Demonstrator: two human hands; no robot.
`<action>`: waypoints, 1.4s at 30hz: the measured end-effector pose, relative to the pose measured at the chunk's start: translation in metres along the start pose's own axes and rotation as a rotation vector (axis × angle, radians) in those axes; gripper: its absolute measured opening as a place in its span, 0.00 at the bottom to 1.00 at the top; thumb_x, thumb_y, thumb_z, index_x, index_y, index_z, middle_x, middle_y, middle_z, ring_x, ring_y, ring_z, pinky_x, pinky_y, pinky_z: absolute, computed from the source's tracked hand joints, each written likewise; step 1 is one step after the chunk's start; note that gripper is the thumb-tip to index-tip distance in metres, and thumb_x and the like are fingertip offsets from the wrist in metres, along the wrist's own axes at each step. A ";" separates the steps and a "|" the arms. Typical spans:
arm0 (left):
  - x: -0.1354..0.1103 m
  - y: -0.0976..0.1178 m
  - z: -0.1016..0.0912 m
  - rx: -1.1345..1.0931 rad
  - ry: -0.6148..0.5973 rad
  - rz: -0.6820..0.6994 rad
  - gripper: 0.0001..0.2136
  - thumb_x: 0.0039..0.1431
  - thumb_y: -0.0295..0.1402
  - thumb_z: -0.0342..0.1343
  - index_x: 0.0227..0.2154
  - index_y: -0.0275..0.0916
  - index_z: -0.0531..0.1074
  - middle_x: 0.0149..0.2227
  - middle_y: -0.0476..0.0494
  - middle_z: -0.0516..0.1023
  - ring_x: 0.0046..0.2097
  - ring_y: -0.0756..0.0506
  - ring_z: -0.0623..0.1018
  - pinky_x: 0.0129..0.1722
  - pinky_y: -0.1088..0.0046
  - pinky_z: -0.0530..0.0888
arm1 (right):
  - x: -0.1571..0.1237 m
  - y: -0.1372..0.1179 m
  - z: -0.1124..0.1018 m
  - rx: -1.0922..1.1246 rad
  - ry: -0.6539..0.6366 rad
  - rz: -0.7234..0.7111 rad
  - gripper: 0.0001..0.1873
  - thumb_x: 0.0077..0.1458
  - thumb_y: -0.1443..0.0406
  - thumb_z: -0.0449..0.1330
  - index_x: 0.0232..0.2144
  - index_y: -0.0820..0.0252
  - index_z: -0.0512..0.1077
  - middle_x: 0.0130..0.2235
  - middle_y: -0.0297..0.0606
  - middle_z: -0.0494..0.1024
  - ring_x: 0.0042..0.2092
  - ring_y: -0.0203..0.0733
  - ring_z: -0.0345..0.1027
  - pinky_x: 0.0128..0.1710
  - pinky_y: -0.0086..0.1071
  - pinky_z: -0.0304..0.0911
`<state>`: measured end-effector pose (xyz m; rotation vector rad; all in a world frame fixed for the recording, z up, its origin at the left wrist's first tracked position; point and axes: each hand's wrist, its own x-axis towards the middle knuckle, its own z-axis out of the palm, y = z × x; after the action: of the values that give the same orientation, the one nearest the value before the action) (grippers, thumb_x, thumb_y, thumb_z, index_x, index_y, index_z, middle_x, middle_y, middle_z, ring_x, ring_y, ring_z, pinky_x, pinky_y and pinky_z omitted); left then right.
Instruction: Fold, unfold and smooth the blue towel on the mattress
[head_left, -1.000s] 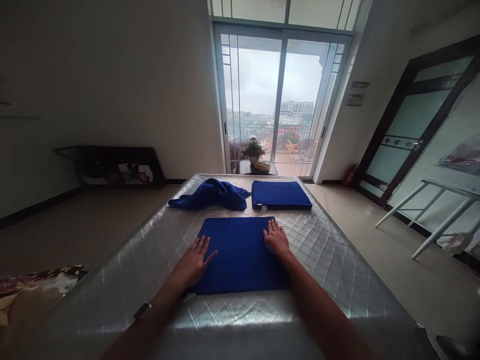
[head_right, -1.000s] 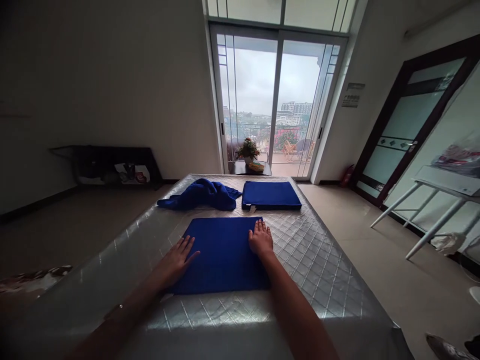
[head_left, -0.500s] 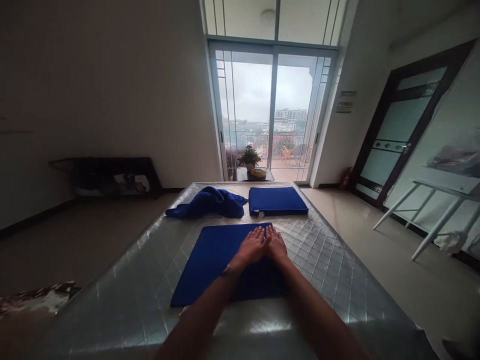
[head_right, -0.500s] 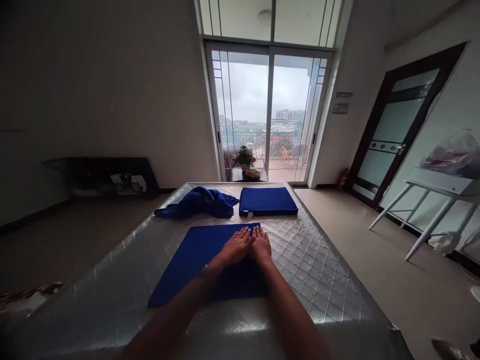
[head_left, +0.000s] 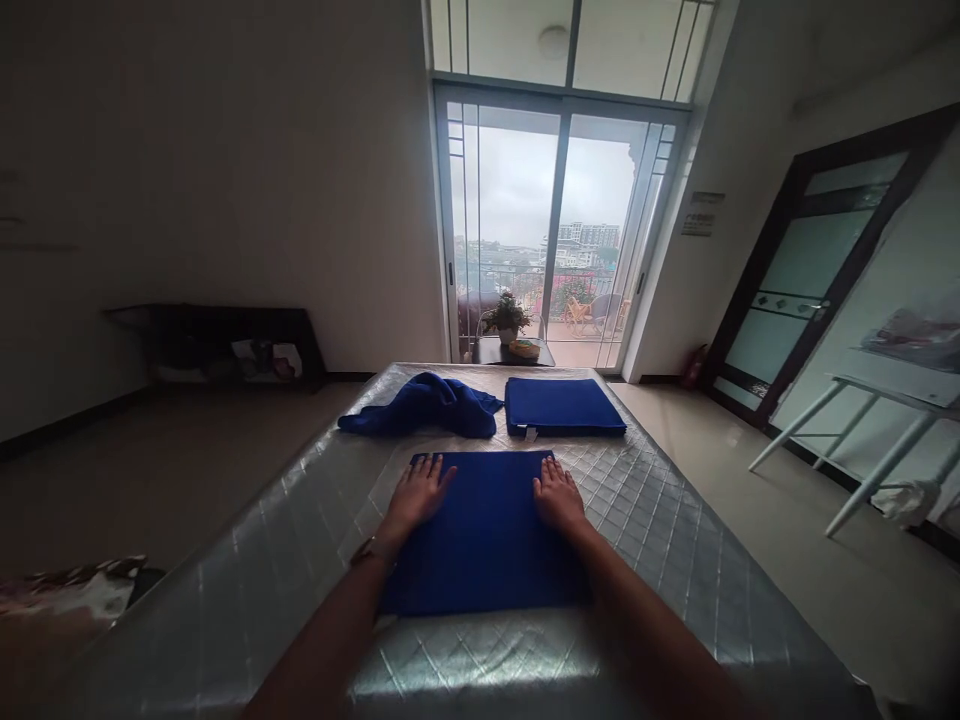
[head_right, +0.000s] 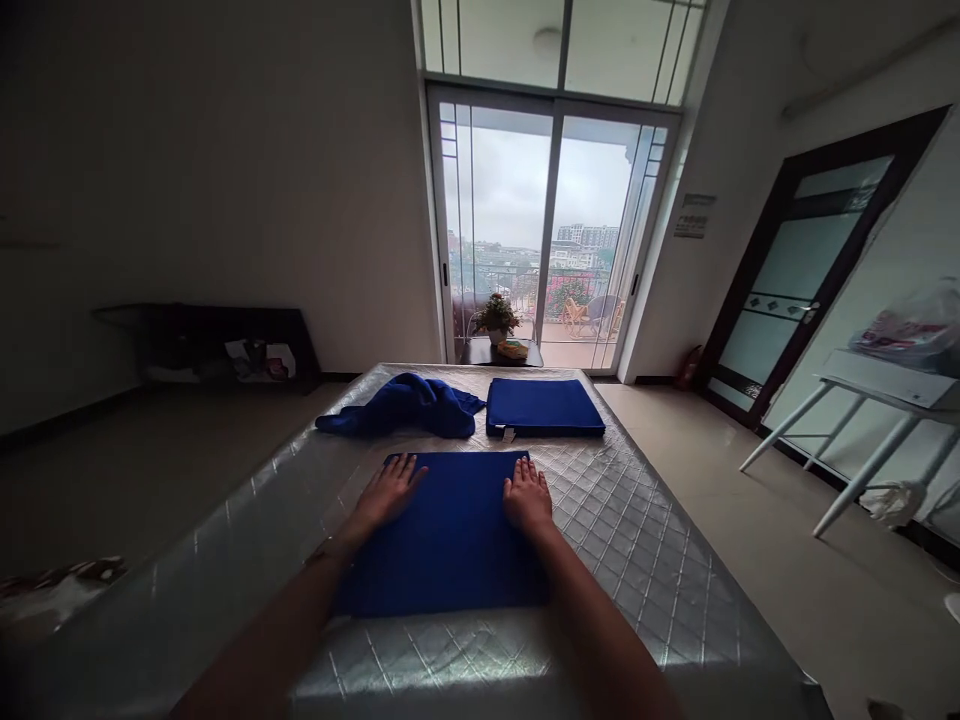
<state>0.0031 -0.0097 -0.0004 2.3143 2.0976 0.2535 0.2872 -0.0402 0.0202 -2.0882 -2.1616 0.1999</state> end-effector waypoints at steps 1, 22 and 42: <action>0.000 -0.009 0.001 0.016 0.011 -0.001 0.34 0.71 0.51 0.33 0.70 0.32 0.55 0.71 0.30 0.55 0.72 0.34 0.54 0.69 0.48 0.54 | 0.001 -0.001 -0.002 -0.010 -0.010 0.001 0.35 0.69 0.60 0.37 0.71 0.74 0.47 0.73 0.46 0.45 0.74 0.46 0.35 0.71 0.42 0.33; -0.003 -0.025 0.008 -0.030 0.029 -0.055 0.39 0.69 0.55 0.28 0.69 0.28 0.55 0.71 0.28 0.54 0.72 0.34 0.55 0.68 0.49 0.57 | 0.033 0.000 0.007 0.041 0.032 -0.028 0.35 0.69 0.58 0.38 0.71 0.74 0.48 0.73 0.46 0.47 0.74 0.44 0.37 0.71 0.39 0.33; 0.042 0.181 0.023 -0.284 -0.030 0.573 0.32 0.73 0.46 0.24 0.69 0.32 0.55 0.71 0.34 0.57 0.72 0.45 0.55 0.71 0.60 0.56 | 0.032 0.008 0.012 0.028 0.010 -0.129 0.37 0.66 0.61 0.48 0.72 0.70 0.47 0.73 0.49 0.45 0.74 0.47 0.37 0.71 0.40 0.33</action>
<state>0.1888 0.0149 0.0026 2.6405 1.2334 0.4757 0.2919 -0.0080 0.0067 -1.9222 -2.2638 0.2049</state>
